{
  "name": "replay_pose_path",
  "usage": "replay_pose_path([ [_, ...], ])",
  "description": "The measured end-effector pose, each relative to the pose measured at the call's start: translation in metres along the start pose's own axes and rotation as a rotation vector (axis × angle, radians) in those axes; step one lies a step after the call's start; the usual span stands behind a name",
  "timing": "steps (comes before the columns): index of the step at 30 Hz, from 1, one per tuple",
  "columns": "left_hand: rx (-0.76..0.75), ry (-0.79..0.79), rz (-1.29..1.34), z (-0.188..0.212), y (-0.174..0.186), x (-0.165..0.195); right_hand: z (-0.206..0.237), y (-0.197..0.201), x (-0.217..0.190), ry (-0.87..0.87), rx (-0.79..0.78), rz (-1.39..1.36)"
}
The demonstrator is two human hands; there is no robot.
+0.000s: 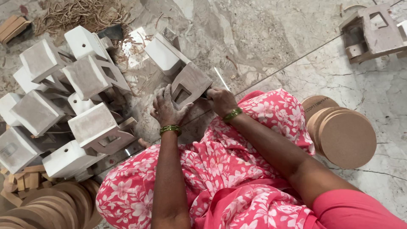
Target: The person sits on the floor sanding small white wooden objects, including stool-like and letter-shaped pieces, using a small sanding block. They pick up each piece, rub the sanding block over its surfaces, brush off dust by hand, and set the finished piece back on the floor with the others.
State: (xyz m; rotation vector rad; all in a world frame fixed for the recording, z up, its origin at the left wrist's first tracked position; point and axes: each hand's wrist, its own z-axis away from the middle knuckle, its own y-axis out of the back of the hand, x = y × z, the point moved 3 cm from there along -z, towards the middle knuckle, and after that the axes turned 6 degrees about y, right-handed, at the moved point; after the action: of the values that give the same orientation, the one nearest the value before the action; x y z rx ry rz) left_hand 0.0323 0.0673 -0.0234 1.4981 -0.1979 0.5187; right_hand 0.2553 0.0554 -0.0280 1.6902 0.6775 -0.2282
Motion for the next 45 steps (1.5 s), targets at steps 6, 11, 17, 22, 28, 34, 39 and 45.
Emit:
replay_pose_path([
  [6, 0.005, -0.010, 0.010, 0.001, 0.001, 0.002, -0.001, 0.003, 0.000, -0.032, 0.023, -0.064],
  [11, 0.004, -0.007, -0.017, 0.001, 0.001, 0.001, 0.003, 0.002, 0.001, -0.029, 0.017, -0.077],
  [17, -0.022, -0.003, 0.015, -0.002, 0.002, 0.002, 0.003, -0.003, 0.005, -0.061, 0.009, -0.057],
  [22, -0.031, 0.007, 0.006, -0.002, 0.000, 0.001, 0.002, -0.004, 0.009, -0.066, 0.012, -0.046],
  [28, -0.046, 0.021, 0.035, -0.002, -0.002, -0.003, -0.003, 0.005, 0.010, -0.145, 0.027, -0.027],
  [34, -0.024, 0.027, 0.004, -0.003, -0.001, -0.002, -0.005, 0.001, 0.013, -0.190, -0.068, -0.010],
  [39, -0.023, 0.014, -0.009, -0.004, 0.001, -0.002, 0.001, -0.003, 0.018, -0.116, 0.023, 0.037],
  [45, 0.019, 0.011, 0.039, -0.005, 0.004, 0.000, -0.009, 0.008, 0.016, -0.156, -0.017, -0.002],
])
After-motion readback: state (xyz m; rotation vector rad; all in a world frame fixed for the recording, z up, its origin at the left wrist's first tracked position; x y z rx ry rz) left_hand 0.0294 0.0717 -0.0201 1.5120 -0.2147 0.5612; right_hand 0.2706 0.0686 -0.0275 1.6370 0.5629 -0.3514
